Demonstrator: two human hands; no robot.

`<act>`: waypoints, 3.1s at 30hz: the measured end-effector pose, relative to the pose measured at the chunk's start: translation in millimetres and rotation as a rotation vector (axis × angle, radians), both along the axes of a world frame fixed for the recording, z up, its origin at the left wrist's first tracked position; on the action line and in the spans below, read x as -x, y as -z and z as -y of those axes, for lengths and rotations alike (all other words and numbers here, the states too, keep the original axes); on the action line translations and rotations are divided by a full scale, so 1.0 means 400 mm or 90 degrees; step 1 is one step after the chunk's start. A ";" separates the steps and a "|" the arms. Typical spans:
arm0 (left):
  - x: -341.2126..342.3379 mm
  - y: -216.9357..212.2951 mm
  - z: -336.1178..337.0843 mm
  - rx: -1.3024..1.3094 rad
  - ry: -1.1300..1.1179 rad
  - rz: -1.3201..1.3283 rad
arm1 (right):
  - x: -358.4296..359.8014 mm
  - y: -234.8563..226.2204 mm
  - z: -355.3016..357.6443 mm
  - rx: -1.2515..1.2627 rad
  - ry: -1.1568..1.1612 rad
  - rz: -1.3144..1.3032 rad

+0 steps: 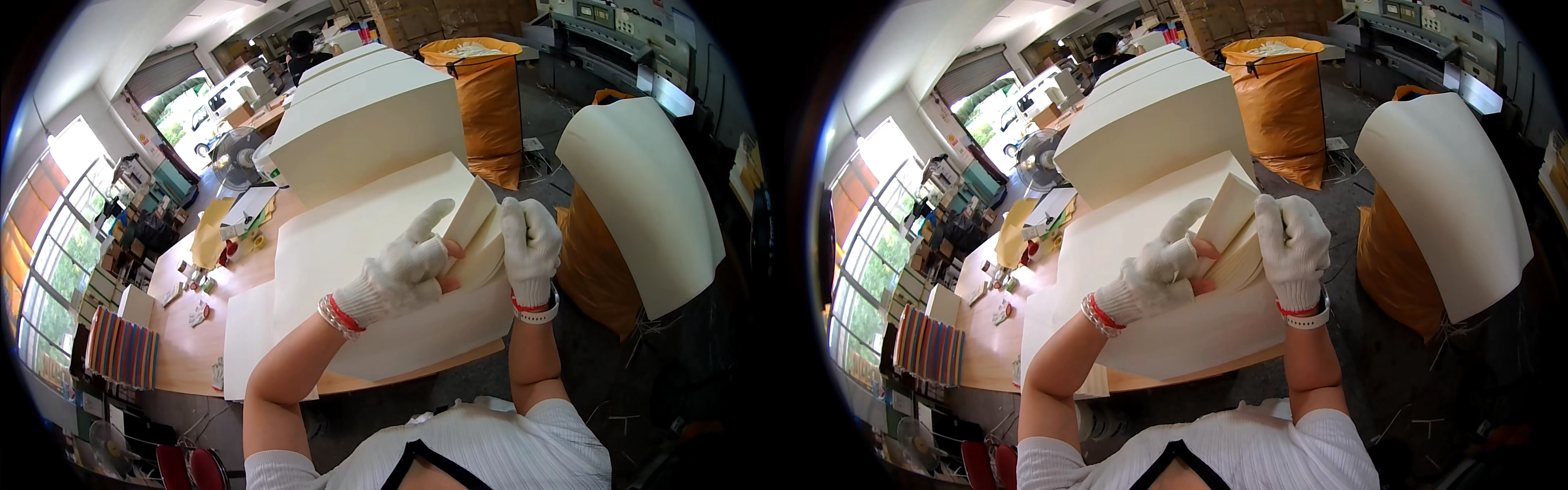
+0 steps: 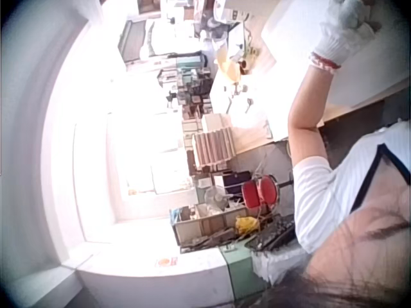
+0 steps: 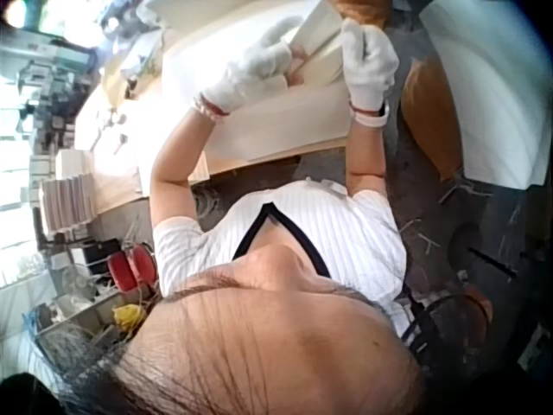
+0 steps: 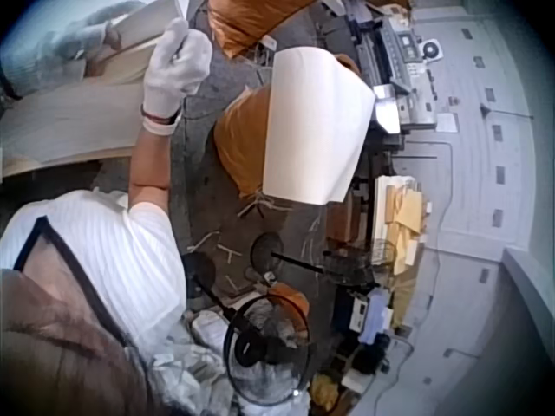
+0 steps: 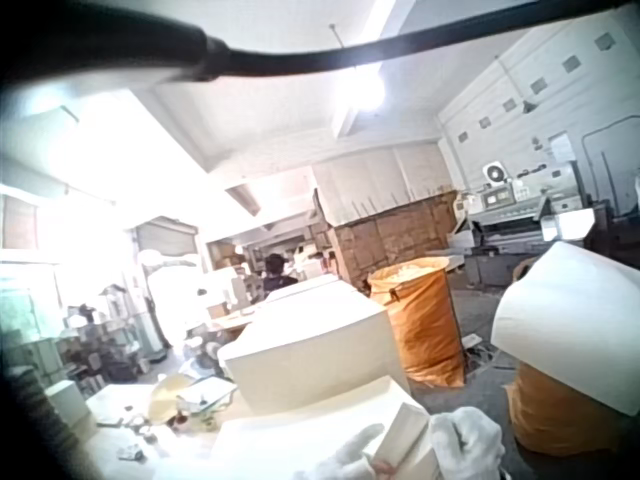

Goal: The person separates large white paper sheets from a stack and places them onto a smaller pile on a table.

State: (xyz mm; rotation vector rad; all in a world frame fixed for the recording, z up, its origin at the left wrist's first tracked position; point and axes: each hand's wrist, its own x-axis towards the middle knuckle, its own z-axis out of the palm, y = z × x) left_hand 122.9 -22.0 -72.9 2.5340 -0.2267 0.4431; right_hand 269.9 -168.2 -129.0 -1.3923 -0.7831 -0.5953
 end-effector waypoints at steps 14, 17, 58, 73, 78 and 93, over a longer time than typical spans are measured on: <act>-0.012 0.024 -0.024 0.009 0.070 0.041 | -0.001 -0.001 -0.001 -0.003 -0.003 0.023; -0.009 0.027 -0.025 0.001 0.055 0.051 | 0.000 -0.001 -0.002 -0.007 0.000 0.020; -0.011 0.009 0.004 -0.003 0.032 0.091 | -0.001 0.012 0.002 -0.028 -0.009 -0.008; -0.013 0.012 -0.008 0.015 0.058 0.042 | 0.001 0.011 0.002 -0.028 -0.008 -0.019; -0.018 0.032 -0.023 0.020 0.068 0.080 | 0.002 0.014 0.001 -0.027 -0.006 -0.020; -0.006 0.002 0.000 -0.012 0.022 0.027 | 0.002 0.017 0.003 -0.023 -0.010 -0.036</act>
